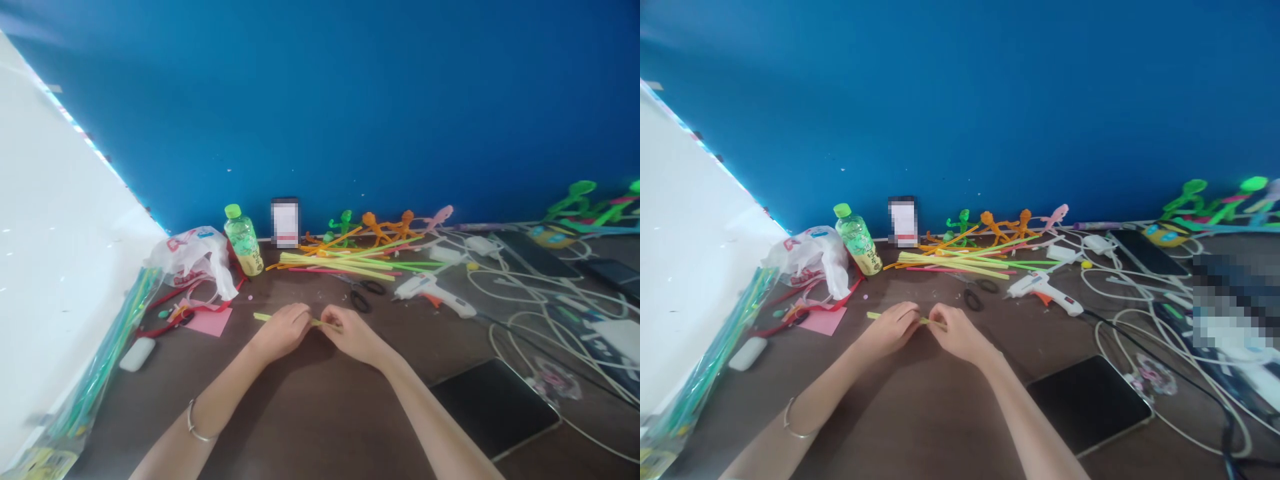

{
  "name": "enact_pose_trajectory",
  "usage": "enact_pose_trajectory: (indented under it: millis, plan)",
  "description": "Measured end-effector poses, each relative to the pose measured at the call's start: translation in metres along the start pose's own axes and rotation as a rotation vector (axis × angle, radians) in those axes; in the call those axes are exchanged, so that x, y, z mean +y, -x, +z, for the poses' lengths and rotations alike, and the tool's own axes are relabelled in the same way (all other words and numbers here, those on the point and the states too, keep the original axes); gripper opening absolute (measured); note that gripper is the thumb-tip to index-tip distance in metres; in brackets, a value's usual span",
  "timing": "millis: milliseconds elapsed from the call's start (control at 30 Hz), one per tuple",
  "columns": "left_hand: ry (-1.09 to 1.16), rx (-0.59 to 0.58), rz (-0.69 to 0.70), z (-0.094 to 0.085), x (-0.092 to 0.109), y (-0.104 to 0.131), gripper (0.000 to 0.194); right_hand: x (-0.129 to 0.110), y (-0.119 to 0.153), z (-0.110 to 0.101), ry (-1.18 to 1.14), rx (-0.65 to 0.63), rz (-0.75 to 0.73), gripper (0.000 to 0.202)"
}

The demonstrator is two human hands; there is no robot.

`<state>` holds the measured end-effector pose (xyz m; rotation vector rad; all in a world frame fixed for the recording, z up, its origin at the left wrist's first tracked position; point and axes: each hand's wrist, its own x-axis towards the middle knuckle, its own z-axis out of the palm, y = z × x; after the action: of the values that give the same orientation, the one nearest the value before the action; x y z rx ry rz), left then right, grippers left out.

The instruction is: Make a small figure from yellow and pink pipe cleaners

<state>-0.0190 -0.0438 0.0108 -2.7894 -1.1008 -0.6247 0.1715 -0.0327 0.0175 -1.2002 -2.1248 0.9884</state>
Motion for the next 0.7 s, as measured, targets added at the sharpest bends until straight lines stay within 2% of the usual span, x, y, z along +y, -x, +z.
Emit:
enact_pose_trajectory:
  millis: [67,267,467,567,700]
  plan:
    - [0.045,-0.023,-0.009,0.001,0.000,0.000,0.019,-0.001,0.001,-0.001,0.017,-0.013,0.006,0.010]
    - [0.105,-0.004,0.111,-0.002,-0.001,0.004,0.023,-0.002,0.001,-0.003,-0.025,-0.032,0.002,0.014]
    - [0.023,-0.058,0.149,-0.010,0.001,0.002,0.025,-0.007,0.004,-0.011,-0.012,-0.093,-0.002,0.018]
    - [0.067,-0.056,0.072,-0.006,0.002,0.003,0.022,-0.011,0.005,-0.015,0.022,-0.067,-0.038,0.020]
    - [0.196,-0.072,-0.161,0.001,0.004,0.003,0.024,-0.013,0.004,-0.017,0.123,0.015,-0.149,0.023]
